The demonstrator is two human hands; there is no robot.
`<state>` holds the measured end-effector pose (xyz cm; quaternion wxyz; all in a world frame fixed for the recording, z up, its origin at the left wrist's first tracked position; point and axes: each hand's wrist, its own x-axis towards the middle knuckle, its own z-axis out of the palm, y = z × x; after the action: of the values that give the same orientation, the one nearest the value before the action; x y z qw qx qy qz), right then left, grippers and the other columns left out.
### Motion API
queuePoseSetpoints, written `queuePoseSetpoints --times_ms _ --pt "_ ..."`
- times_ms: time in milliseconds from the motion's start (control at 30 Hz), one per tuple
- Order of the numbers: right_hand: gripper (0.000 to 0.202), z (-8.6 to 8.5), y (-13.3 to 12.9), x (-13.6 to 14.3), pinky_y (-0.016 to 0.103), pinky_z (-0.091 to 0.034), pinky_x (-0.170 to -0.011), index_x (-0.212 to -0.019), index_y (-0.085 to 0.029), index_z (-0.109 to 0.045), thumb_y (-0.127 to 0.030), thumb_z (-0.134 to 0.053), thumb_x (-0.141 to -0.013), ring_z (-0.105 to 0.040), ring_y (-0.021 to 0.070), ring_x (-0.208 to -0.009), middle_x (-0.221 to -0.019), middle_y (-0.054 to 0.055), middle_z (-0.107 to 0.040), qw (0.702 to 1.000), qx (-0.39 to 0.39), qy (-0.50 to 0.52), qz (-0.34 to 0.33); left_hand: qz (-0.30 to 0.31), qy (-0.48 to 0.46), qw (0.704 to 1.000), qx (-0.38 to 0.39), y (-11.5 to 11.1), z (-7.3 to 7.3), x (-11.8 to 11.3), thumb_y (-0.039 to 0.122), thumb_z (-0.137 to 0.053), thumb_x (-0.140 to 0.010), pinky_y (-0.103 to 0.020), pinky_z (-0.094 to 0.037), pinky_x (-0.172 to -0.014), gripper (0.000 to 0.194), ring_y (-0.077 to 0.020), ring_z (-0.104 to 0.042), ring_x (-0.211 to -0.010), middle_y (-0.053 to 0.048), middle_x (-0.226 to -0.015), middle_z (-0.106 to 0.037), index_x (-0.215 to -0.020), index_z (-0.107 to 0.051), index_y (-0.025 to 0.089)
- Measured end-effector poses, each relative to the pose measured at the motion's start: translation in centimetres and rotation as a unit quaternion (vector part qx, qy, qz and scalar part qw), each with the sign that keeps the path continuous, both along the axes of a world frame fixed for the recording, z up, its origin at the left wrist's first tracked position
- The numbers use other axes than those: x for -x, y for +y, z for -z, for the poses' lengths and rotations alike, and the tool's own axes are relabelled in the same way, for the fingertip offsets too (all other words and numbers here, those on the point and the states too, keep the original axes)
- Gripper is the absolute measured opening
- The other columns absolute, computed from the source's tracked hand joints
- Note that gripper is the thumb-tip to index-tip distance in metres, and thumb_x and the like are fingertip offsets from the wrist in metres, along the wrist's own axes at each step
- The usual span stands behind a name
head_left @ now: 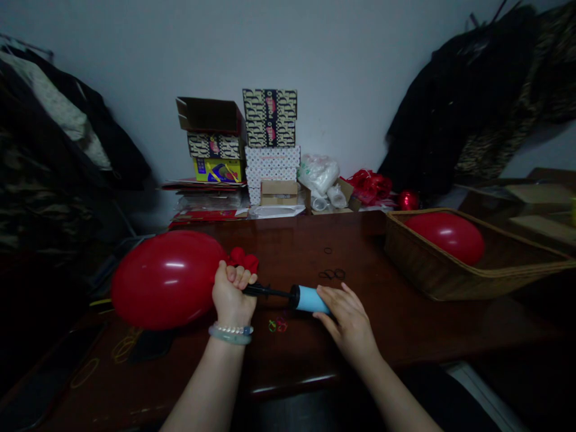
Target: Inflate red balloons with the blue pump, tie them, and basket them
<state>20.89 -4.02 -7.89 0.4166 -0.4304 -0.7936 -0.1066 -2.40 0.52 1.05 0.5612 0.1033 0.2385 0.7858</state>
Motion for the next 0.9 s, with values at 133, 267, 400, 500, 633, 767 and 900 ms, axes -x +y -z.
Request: queuePoseSetpoints --times_ms 133,267,400,500,633,767,900 --pt "0.044 -0.1 -0.1 0.4 0.053 -0.042 -0.106 -0.133 -0.022 -0.053 -0.027 -0.061 -0.090 -0.063 0.0246 -0.110 -0.121 0.009 -0.068 1.000 0.000 0.008 -0.002 0.005 0.000 1.000 -0.001 0.0 0.4 -0.6 0.027 -0.048 -0.093 -0.021 -0.028 -0.041 0.045 -0.0050 -0.023 -0.034 0.008 -0.039 -0.024 -0.053 -0.027 0.019" --pt "0.044 0.0 -0.3 1.0 0.053 -0.043 -0.105 -0.132 -0.021 -0.053 -0.027 -0.062 -0.089 -0.063 0.0243 -0.109 -0.120 0.009 -0.068 1.000 -0.003 0.014 -0.012 0.019 0.010 1.000 -0.001 -0.2 1.1 -1.9 0.029 -0.051 -0.091 -0.021 -0.029 -0.042 0.044 -0.0048 -0.024 -0.034 0.009 -0.041 -0.024 -0.054 -0.028 0.019" --pt "0.046 0.1 -0.5 1.4 0.052 -0.044 -0.105 -0.133 -0.022 -0.053 -0.028 -0.063 -0.088 -0.064 0.0242 -0.108 -0.119 0.009 -0.069 1.000 -0.002 0.019 -0.014 0.029 0.024 0.999 0.003 -0.3 1.6 -3.1 0.031 -0.052 -0.091 -0.022 -0.030 -0.043 0.045 -0.0048 -0.023 -0.035 0.009 -0.042 -0.024 -0.054 -0.029 0.019" --pt "0.047 0.2 -0.6 1.4 0.052 -0.044 -0.104 -0.133 -0.022 -0.053 -0.027 -0.063 -0.088 -0.064 0.0245 -0.108 -0.119 0.009 -0.069 1.000 0.000 0.022 -0.011 0.029 0.029 0.999 0.010 -0.4 1.5 -3.5 0.032 -0.053 -0.091 -0.022 -0.030 -0.043 0.046 -0.0049 -0.024 -0.035 0.009 -0.041 -0.025 -0.054 -0.029 0.019" --pt "0.045 0.0 -0.5 1.3 0.052 -0.043 -0.106 -0.133 -0.022 -0.053 -0.028 -0.062 -0.089 -0.063 0.0245 -0.109 -0.121 0.009 -0.068 1.000 0.013 0.012 -0.008 0.023 0.034 0.999 0.008 -0.7 1.1 -3.6 0.033 -0.053 -0.090 -0.022 -0.030 -0.043 0.047 -0.0049 -0.024 -0.035 0.009 -0.041 -0.025 -0.053 -0.029 0.019" --pt "0.045 0.1 -0.2 1.1 0.052 -0.041 -0.107 -0.133 -0.022 -0.053 -0.032 -0.060 -0.090 -0.064 0.0240 -0.109 -0.121 0.009 -0.068 1.000 0.017 0.009 -0.008 0.021 0.044 0.999 -0.005 -0.7 0.6 -2.9 0.033 -0.054 -0.089 -0.022 -0.030 -0.042 0.047 -0.0052 -0.025 -0.034 0.009 -0.041 -0.024 -0.053 -0.028 0.019" --pt "0.045 0.1 0.0 0.7 0.053 -0.039 -0.108 -0.133 -0.022 -0.052 -0.033 -0.061 -0.090 -0.063 0.0236 -0.111 -0.122 0.009 -0.067 1.000 0.021 0.002 -0.010 0.008 0.030 0.999 -0.008 -0.3 0.1 -1.1 0.032 -0.051 -0.091 -0.022 -0.028 -0.041 0.047 -0.0055 -0.023 -0.033 0.008 -0.039 -0.024 -0.053 -0.027 0.019"
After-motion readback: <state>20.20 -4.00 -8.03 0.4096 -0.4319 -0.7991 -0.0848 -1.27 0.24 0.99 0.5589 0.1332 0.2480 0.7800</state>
